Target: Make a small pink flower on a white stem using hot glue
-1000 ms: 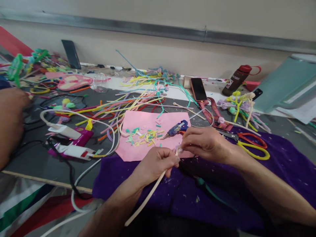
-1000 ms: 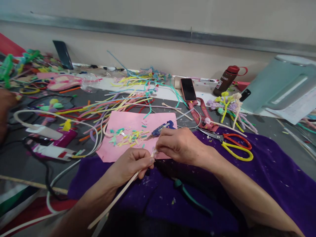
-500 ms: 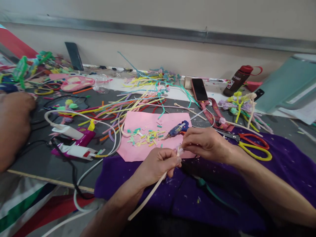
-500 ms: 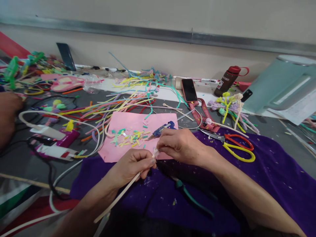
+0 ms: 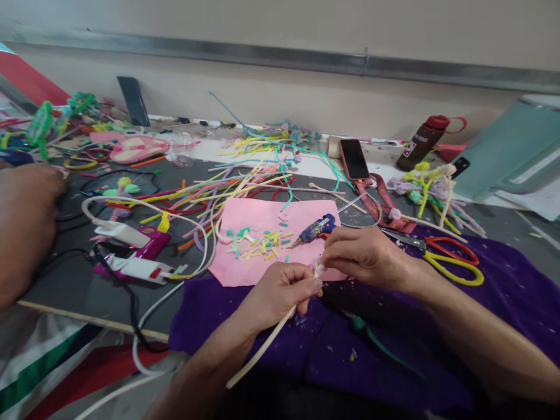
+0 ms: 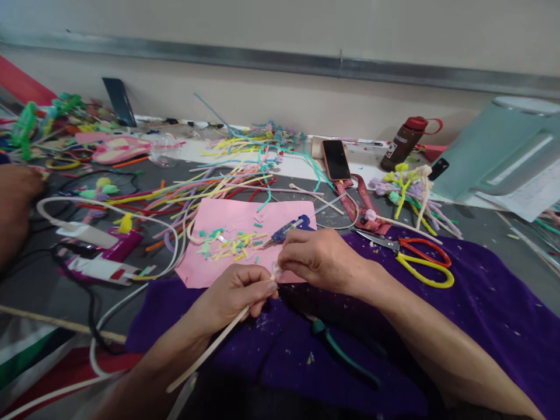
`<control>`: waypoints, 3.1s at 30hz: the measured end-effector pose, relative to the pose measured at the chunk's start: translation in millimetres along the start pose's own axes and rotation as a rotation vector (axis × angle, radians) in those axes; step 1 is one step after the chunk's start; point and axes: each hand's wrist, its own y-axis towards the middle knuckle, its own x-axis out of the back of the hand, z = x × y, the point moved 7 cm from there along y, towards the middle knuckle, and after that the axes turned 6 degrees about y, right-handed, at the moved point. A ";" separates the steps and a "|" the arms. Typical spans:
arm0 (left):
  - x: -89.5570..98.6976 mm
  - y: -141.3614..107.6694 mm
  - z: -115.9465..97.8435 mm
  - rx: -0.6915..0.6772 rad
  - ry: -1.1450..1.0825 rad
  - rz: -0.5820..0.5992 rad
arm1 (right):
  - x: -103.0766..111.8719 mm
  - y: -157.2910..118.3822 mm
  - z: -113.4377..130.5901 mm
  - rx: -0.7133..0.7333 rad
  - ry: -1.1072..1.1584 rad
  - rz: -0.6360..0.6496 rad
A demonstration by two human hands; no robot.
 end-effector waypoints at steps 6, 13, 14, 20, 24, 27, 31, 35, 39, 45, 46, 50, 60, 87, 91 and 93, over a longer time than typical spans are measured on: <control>-0.2 0.1 0.4 0.007 -0.011 0.000 | -1.4 -1.3 1.7 0.017 -0.084 -0.012; 1.9 0.3 2.9 -0.003 -0.096 -0.004 | 12.5 -2.7 6.3 0.051 0.030 -0.092; 1.9 0.5 3.3 -0.002 -0.131 0.006 | 16.0 -2.3 6.5 0.044 0.069 -0.104; 1.3 0.9 2.9 0.010 -0.342 0.086 | 31.7 -3.1 -16.1 -0.172 0.319 -0.306; 0.6 0.3 0.9 -0.001 -0.401 0.130 | 21.7 -4.0 -37.5 -0.327 0.533 -0.309; 1.0 0.1 1.4 -0.002 -0.413 0.129 | 15.6 -4.0 -43.6 -0.374 0.575 -0.275; 1.0 0.3 0.5 -0.024 -0.425 0.128 | 11.5 -3.4 -43.5 -0.387 0.600 -0.251; 0.7 0.7 2.6 -0.005 -0.383 0.121 | 5.3 0.4 -38.0 -0.357 0.668 -0.207; -3.3 0.6 5.7 0.032 -0.309 0.161 | -2.4 6.1 -21.8 -0.219 0.708 -0.086; -6.2 0.6 8.0 0.068 -0.233 0.198 | -11.7 6.6 -3.3 -0.094 0.605 0.100; -6.5 0.5 8.0 0.069 -0.228 0.204 | -11.8 6.6 -2.6 -0.084 0.598 0.099; -7.8 -0.3 8.3 0.073 -0.212 0.226 | -15.6 6.1 -2.5 -0.070 0.572 0.117; -8.3 -1.2 8.1 0.083 -0.198 0.215 | -20.8 5.1 -7.1 -0.118 0.551 0.121; -7.6 -0.9 4.6 0.026 -0.198 0.198 | -15.3 6.1 -5.8 -0.158 0.440 0.088; -7.5 -0.9 3.8 0.025 -0.192 0.190 | -13.4 6.3 -5.6 -0.156 0.432 0.072; -7.1 -0.9 4.5 0.026 -0.190 0.185 | -13.1 6.4 -5.6 -0.148 0.433 0.061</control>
